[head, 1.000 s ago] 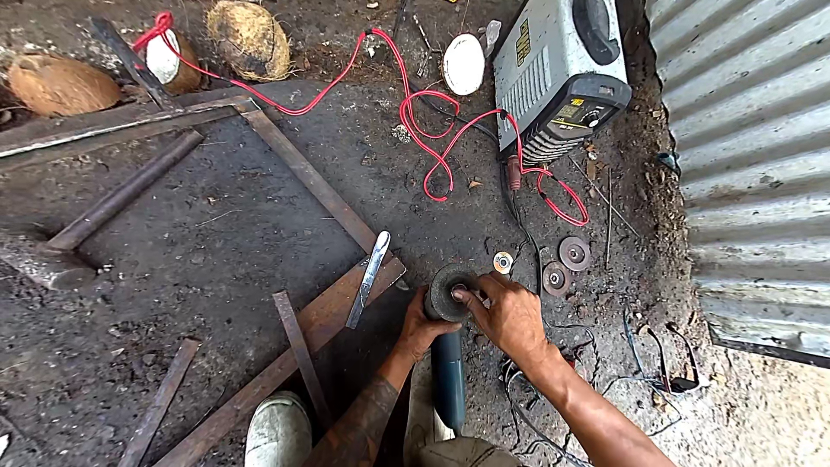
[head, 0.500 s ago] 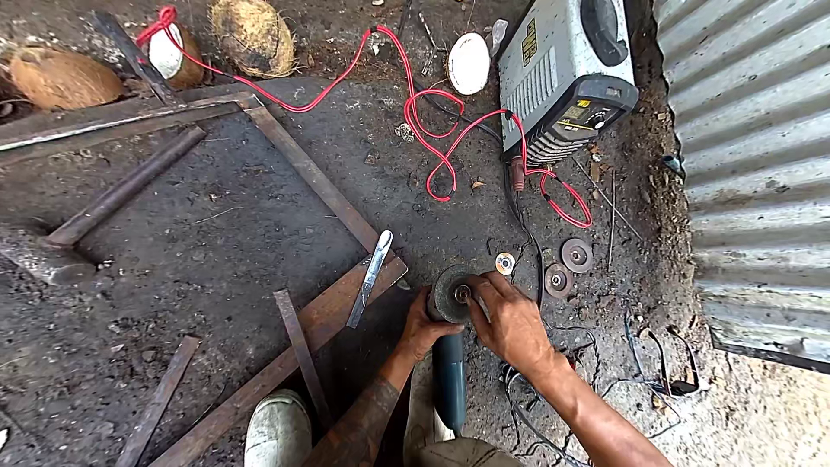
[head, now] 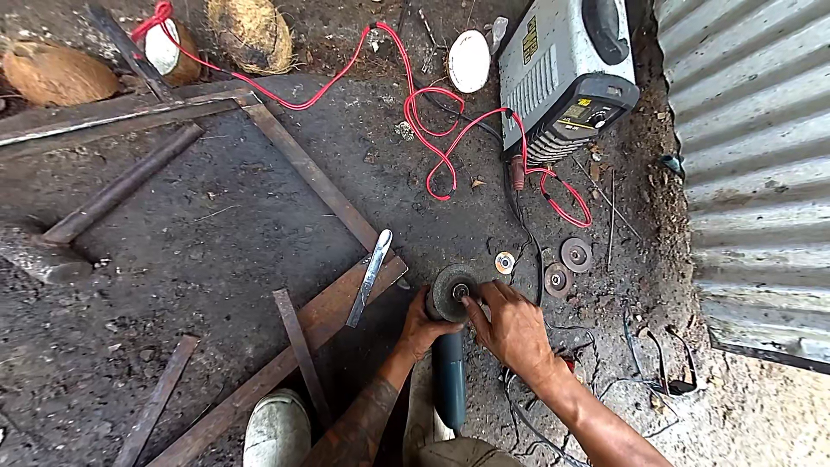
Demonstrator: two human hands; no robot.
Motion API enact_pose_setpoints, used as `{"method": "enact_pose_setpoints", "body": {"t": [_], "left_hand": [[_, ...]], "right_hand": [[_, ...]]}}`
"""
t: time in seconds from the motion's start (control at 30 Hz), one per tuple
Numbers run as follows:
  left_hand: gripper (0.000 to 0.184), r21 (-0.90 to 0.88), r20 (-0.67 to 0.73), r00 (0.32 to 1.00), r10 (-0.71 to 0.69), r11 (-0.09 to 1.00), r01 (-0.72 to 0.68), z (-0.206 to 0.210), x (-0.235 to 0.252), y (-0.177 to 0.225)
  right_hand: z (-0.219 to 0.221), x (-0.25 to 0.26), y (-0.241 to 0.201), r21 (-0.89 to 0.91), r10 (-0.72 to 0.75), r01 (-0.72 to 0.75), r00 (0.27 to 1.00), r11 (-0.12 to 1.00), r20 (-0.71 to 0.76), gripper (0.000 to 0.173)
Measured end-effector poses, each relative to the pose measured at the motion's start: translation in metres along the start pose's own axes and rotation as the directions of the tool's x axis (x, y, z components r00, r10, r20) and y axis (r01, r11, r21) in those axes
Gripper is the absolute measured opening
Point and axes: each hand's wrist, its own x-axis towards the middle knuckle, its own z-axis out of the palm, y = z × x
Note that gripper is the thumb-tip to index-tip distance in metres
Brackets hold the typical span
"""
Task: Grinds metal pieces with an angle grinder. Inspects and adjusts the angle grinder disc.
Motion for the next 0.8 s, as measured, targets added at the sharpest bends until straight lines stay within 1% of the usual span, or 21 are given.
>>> {"method": "enact_pose_setpoints", "body": {"t": [0.03,0.07,0.13,0.17,0.23,0.27,0.3,0.37,0.43,0.47,0.5,0.57,0.6,0.63,0.7,0.73,0.77,0.8], "left_hand": [[0.092,-0.005,-0.003,1.0,0.0,1.0,0.0,0.0,0.0,0.0],[0.092,-0.007,-0.001,1.0,0.001,1.0,-0.001,0.0,-0.001,0.0],[0.092,-0.006,0.008,1.0,0.003,1.0,-0.003,0.001,-0.001,-0.001],[0.092,-0.001,0.007,1.0,0.0,1.0,0.0,0.001,0.0,-0.001],[0.091,0.005,0.003,1.0,-0.002,1.0,0.002,0.002,0.0,0.0],[0.092,0.005,0.004,1.0,0.001,1.0,-0.001,0.001,0.0,0.0],[0.092,0.004,0.005,1.0,0.006,1.0,-0.006,0.001,0.0,0.0],[0.093,0.001,0.01,1.0,0.013,1.0,-0.013,0.0,0.0,-0.001],[0.092,0.01,0.007,1.0,0.012,1.0,-0.012,0.0,0.001,-0.002],[0.091,0.014,0.008,1.0,0.008,1.0,-0.008,0.0,0.0,-0.002],[0.091,0.017,0.009,1.0,0.004,1.0,-0.004,0.001,0.0,-0.002],[0.092,0.015,0.006,1.0,0.002,1.0,-0.002,0.001,0.001,-0.002],[0.092,0.016,0.008,1.0,0.003,1.0,-0.003,0.001,0.0,-0.001],[0.092,0.015,0.011,1.0,0.005,1.0,-0.005,0.001,0.0,-0.001],[0.093,0.018,0.015,1.0,0.009,1.0,-0.009,0.001,0.0,0.0],[0.093,0.022,0.016,1.0,0.009,1.0,-0.009,0.001,0.0,0.0],[0.093,0.024,0.017,1.0,0.008,1.0,-0.008,0.001,0.001,-0.001],[0.093,0.025,0.016,1.0,0.004,1.0,-0.005,0.002,0.001,-0.001]], "right_hand": [[0.0,0.001,0.001,0.034,-0.033,0.033,0.999,0.999,-0.001,0.036],[0.002,0.002,0.003,0.055,-0.064,0.063,0.998,0.996,0.014,0.035],[0.007,0.004,0.003,0.021,-0.088,0.087,0.996,0.996,0.017,0.03],[0.009,0.004,0.002,-0.017,-0.067,0.067,0.998,0.998,0.005,0.029],[0.009,0.005,0.0,-0.064,0.022,-0.02,0.999,0.998,0.032,0.05],[0.009,0.006,0.001,-0.057,0.04,-0.039,0.999,0.998,0.029,0.055],[0.009,0.005,0.003,-0.025,0.02,-0.02,1.0,0.999,0.003,0.051],[0.009,0.005,0.009,0.059,-0.077,0.076,0.997,0.995,0.008,0.034],[0.013,0.005,0.011,0.067,-0.12,0.119,0.993,0.991,0.01,0.03],[0.014,0.006,0.01,0.041,-0.095,0.095,0.995,0.995,-0.001,0.03],[0.014,0.007,0.008,0.0,-0.044,0.044,0.999,0.999,-0.001,0.035],[0.009,0.011,0.004,-0.05,0.07,-0.068,0.997,0.996,0.042,0.055],[0.007,0.012,0.004,-0.045,0.086,-0.084,0.996,0.995,0.038,0.061],[0.008,0.01,0.006,-0.011,0.055,-0.055,0.998,0.998,0.002,0.058],[0.009,0.007,0.012,0.093,-0.073,0.075,0.997,0.993,-0.019,0.035],[0.011,0.006,0.013,0.109,-0.117,0.118,0.993,0.987,-0.013,0.03],[0.014,0.005,0.013,0.111,-0.123,0.124,0.992,0.986,-0.019,0.029],[0.017,0.005,0.011,0.101,-0.096,0.099,0.995,0.99,-0.037,0.027]]}}
